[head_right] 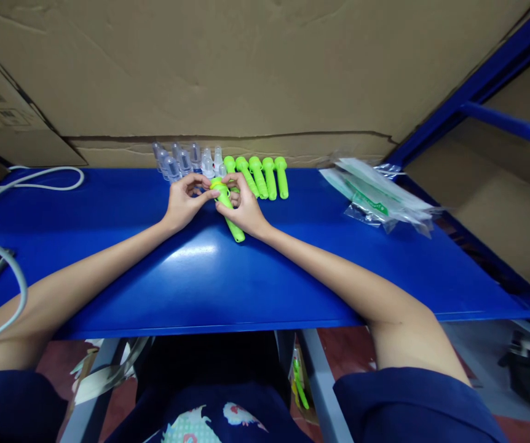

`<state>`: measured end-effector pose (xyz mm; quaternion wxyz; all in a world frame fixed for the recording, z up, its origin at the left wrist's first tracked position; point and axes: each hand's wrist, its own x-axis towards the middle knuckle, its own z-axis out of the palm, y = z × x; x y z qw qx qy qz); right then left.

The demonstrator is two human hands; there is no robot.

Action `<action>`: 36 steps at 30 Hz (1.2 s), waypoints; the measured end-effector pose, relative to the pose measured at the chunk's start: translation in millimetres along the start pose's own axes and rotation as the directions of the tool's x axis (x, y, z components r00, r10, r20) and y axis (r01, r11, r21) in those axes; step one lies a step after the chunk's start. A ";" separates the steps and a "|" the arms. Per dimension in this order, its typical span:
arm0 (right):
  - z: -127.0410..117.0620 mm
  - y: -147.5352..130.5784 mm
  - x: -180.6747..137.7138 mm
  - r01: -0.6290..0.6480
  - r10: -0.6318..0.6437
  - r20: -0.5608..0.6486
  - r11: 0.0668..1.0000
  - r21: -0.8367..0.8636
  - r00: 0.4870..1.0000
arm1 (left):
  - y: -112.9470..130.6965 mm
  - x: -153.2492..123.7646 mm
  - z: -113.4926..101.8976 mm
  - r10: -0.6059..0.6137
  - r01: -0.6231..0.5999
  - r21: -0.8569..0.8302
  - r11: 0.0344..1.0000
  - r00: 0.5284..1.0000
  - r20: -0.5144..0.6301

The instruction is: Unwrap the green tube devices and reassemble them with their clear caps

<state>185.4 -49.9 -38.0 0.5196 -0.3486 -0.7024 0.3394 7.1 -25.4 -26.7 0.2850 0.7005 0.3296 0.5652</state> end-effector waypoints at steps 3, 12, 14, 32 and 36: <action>0.8 0.1 0.1 0.004 -0.004 -0.016 1.000 -0.001 1.000 | 5.1 -2.3 0.8 0.032 -0.033 0.033 0.999 0.999 0.027; 2.3 -3.8 -0.8 0.011 -0.011 -0.018 1.000 -0.002 1.000 | 6.2 -5.5 3.0 0.112 -0.111 0.056 0.992 0.993 -0.024; 2.7 -4.3 -1.0 0.011 -0.011 -0.020 1.000 0.001 1.000 | 6.5 -5.3 2.7 0.109 -0.108 0.055 0.993 0.994 -0.015; 3.4 6.6 3.4 -0.090 0.091 -0.004 0.990 0.106 0.996 | 7.3 0.1 -1.0 0.087 -0.084 0.054 0.995 0.995 -0.050; 4.8 10.6 8.7 -0.163 0.153 0.056 0.955 0.247 0.987 | 1.5 1.8 -3.6 0.091 -0.089 0.047 0.995 0.995 -0.048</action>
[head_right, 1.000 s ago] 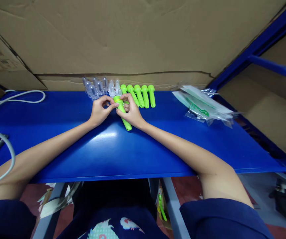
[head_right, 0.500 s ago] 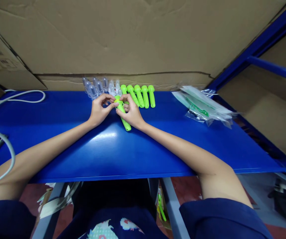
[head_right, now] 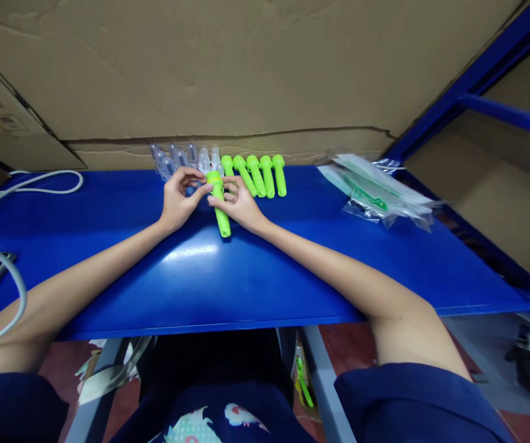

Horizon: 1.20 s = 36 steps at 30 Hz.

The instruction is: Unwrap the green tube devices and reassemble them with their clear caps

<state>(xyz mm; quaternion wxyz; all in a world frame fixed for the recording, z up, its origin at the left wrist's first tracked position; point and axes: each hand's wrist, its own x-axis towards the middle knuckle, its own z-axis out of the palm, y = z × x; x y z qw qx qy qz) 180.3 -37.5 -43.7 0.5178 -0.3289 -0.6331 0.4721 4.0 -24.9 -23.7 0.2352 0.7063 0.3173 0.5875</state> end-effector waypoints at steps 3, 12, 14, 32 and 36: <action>1.9 -2.7 -0.1 -0.011 0.008 0.042 0.998 0.068 0.999 | -3.7 -0.1 -0.6 0.023 -0.024 0.013 1.000 0.999 0.031; 3.2 -14.5 -11.7 -0.040 0.032 0.178 0.998 0.041 0.983 | -4.3 -0.6 -1.7 0.043 -0.044 0.031 0.999 0.998 0.034; 2.2 -14.9 -11.7 -0.051 0.046 0.180 0.998 0.022 0.983 | -1.1 -0.3 -3.1 0.073 -0.075 0.072 0.995 0.997 0.024; 2.5 -17.0 -10.3 -0.101 0.102 0.129 0.995 -0.014 0.986 | -0.6 -0.7 -3.5 0.143 -0.153 0.129 0.980 0.986 0.085; 2.5 -17.3 -10.7 -0.098 0.100 0.120 0.995 -0.025 0.988 | 0.0 -0.4 -4.2 0.168 -0.179 0.133 0.975 0.982 0.090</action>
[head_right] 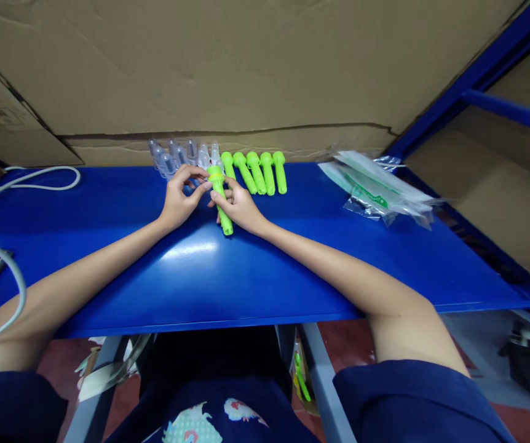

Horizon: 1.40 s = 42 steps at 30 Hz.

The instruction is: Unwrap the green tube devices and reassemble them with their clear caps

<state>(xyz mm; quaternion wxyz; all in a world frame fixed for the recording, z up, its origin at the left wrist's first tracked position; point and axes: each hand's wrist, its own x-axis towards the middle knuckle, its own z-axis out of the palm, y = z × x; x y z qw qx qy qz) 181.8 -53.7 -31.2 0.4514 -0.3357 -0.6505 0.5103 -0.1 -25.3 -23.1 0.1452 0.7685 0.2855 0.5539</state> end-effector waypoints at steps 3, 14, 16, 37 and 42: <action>-0.4 -0.4 -0.4 -0.005 0.005 -0.013 1.000 -0.006 1.000 | 1.0 0.7 -1.4 0.002 -0.002 -0.001 1.000 1.000 0.004; -0.5 -1.8 -1.0 0.027 -0.030 -0.096 0.999 -0.037 0.995 | 1.9 -0.1 0.2 0.023 -0.022 -0.026 0.999 0.999 0.038; 0.2 -2.6 -1.1 0.043 -0.047 -0.108 0.998 -0.038 0.993 | 3.4 -0.2 0.1 0.041 -0.040 -0.015 0.999 0.998 0.054; -9.1 -2.7 3.6 0.046 -0.045 -0.011 0.995 0.090 0.999 | -0.5 -3.4 5.3 0.090 -0.089 -0.044 0.995 0.996 0.020; -7.4 -3.5 1.8 0.048 -0.047 -0.022 0.998 0.048 0.999 | 5.6 -3.0 2.5 0.046 -0.046 0.001 0.999 0.997 0.055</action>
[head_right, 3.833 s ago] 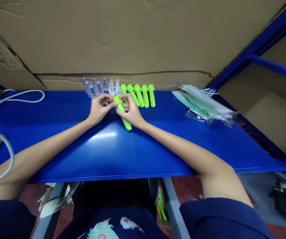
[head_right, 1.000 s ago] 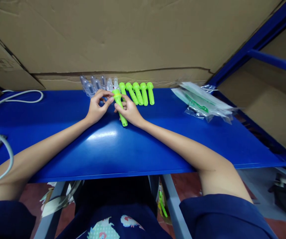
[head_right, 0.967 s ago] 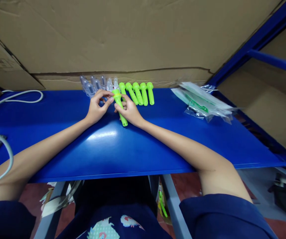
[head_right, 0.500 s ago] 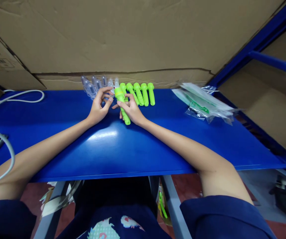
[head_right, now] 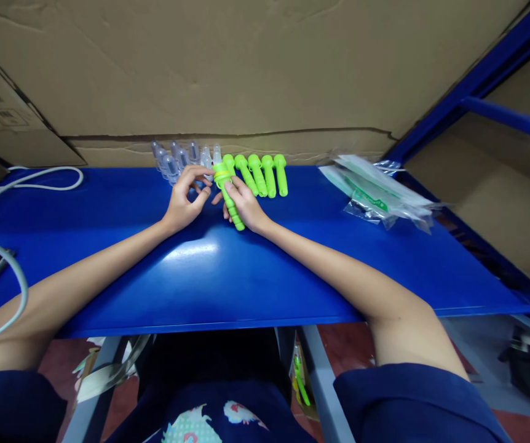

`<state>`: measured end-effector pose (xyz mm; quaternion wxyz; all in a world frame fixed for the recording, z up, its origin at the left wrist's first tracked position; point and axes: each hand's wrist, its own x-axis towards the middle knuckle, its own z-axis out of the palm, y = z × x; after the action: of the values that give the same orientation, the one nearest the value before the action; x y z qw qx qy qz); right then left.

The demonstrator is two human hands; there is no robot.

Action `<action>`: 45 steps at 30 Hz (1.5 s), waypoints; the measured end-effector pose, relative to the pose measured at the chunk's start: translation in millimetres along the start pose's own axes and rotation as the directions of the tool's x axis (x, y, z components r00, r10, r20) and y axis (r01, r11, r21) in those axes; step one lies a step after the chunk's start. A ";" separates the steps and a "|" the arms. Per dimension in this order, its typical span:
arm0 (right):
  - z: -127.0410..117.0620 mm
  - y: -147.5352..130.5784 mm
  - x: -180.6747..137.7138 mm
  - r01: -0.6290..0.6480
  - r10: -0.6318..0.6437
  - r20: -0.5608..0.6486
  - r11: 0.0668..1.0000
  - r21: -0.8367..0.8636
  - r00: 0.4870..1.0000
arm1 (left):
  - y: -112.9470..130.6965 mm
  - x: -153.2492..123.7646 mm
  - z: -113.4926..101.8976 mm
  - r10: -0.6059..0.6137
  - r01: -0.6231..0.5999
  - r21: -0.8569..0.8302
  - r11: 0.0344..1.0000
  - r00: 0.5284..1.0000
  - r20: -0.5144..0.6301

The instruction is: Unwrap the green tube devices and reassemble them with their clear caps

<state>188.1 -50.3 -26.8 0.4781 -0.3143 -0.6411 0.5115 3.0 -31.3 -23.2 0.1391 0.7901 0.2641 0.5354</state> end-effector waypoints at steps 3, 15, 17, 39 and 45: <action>0.4 -0.9 -1.0 0.000 0.000 -0.007 1.000 -0.024 1.000 | 1.0 -0.2 -1.2 -0.007 0.006 0.012 1.000 1.000 0.021; 0.4 0.7 -0.3 0.049 -0.052 -0.057 0.997 -0.055 0.997 | 1.3 0.1 -1.0 0.013 -0.012 -0.036 0.999 0.999 0.031; 0.3 0.5 -0.3 0.042 -0.046 -0.060 0.997 -0.066 0.997 | 1.4 0.0 -0.9 0.006 -0.005 -0.030 1.000 0.999 0.035; 1.8 -0.7 -0.2 0.036 -0.042 -0.072 0.997 -0.071 0.997 | 2.6 -0.8 -0.9 0.017 -0.018 0.012 1.000 0.998 0.065; 0.3 1.9 -0.1 0.046 -0.051 -0.054 0.996 -0.082 0.997 | 0.2 -0.8 -0.9 -0.009 0.008 0.012 1.000 0.998 0.063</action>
<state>187.6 -49.9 -28.7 0.4950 -0.3317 -0.6550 0.4647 2.1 -31.9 -23.4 0.1447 0.8063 0.2661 0.5080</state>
